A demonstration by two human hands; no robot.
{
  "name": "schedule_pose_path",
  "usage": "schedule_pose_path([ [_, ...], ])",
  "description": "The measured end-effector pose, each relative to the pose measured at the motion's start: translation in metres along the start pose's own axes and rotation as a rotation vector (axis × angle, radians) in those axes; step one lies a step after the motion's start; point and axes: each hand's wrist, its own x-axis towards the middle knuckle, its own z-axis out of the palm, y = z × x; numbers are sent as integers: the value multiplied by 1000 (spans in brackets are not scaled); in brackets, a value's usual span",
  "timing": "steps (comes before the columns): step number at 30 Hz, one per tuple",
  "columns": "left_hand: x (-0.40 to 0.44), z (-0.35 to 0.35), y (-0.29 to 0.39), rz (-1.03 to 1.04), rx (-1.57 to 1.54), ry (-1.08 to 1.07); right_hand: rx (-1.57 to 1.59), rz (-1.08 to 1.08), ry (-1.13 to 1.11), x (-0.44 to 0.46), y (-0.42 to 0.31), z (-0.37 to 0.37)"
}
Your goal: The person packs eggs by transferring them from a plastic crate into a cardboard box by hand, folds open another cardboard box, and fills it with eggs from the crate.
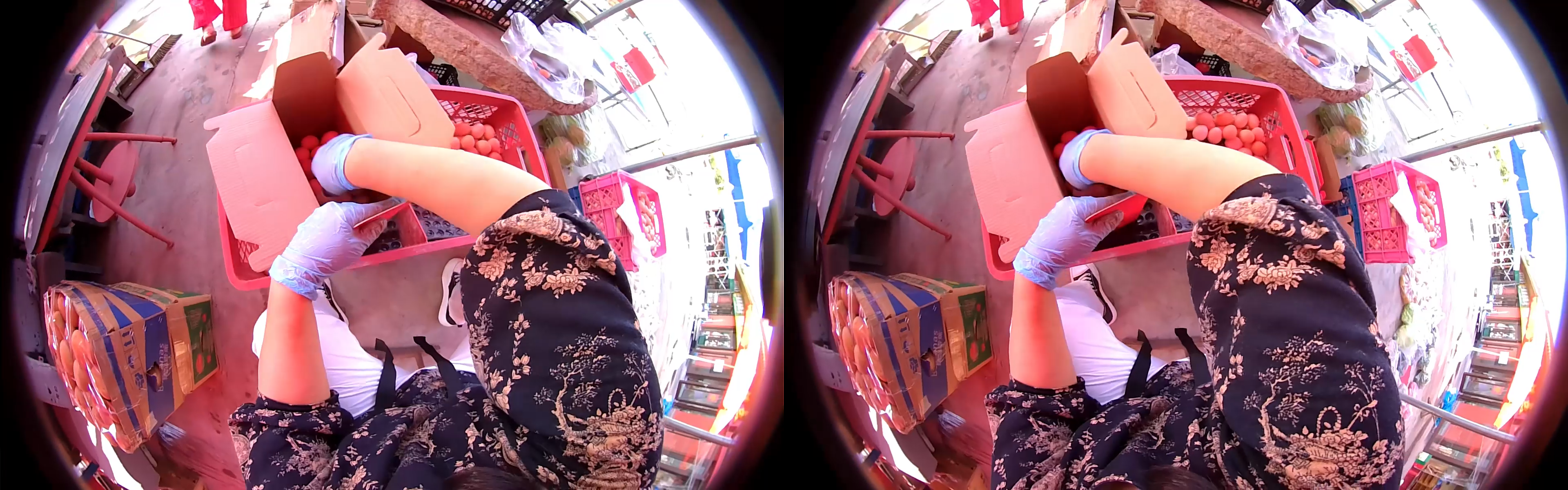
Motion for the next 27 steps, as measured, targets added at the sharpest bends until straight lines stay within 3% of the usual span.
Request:
schedule_pose_path([
  [1,3,-1,7,-81,6,-23,151,-67,32,-25,7,-19],
  [2,6,0,11,-161,15,-46,259,-192,273,-56,20,-32],
  [5,13,8,8,-63,-82,-19,601,-506,999,-136,71,-21],
  [7,20,15,0,48,-218,-4,1009,-523,1097,-181,110,1],
  [9,24,13,4,-102,-364,-102,1286,-426,1040,-220,148,33],
  [12,29,15,16,-86,-622,-101,1557,-182,984,-199,195,110],
  [14,32,15,14,-87,-694,-74,1296,247,898,-159,208,161],
  [16,33,12,-2,-201,-667,-83,1127,154,962,-92,217,221],
  [18,41,12,-1,-176,-722,-118,622,242,976,-55,202,232],
  [27,63,7,18,-283,-627,-197,780,397,681,25,194,199],
])
